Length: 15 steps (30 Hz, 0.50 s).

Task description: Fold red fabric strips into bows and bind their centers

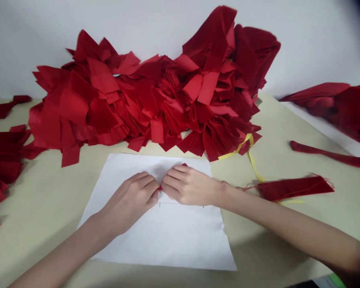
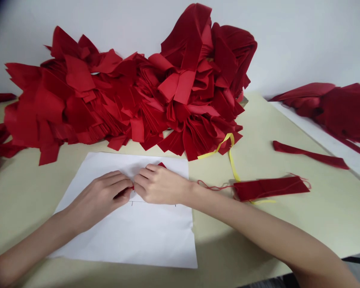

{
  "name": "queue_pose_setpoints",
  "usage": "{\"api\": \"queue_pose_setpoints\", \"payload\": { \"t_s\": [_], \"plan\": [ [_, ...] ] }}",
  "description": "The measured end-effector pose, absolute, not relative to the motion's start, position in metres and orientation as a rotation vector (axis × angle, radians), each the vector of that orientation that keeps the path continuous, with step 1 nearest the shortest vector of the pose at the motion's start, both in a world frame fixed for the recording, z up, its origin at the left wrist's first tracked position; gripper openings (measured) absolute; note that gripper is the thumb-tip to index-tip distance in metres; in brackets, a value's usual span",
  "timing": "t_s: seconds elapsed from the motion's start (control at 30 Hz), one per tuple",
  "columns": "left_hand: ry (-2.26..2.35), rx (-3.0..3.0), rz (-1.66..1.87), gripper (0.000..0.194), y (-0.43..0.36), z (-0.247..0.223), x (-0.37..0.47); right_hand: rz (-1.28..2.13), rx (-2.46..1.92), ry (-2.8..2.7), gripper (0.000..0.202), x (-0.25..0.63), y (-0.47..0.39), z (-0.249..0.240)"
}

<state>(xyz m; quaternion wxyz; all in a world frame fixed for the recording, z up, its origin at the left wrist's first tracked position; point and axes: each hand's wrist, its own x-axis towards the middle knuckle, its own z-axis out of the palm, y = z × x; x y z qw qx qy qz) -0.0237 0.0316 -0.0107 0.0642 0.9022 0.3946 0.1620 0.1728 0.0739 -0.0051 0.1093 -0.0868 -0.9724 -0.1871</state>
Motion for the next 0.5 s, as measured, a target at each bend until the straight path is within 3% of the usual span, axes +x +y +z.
{"api": "queue_pose_setpoints", "payload": {
  "t_s": [0.23,0.5],
  "plan": [
    [1.363,2.456,0.551,0.016,0.031,0.002,-0.024,-0.567,-0.259,-2.874,0.019,0.168,0.075,-0.001],
    [1.371,2.667,0.489,0.029,0.028,0.01,-0.022,-0.573,-0.257,-2.874,0.018,0.162,0.068,0.008]
  ]
}}
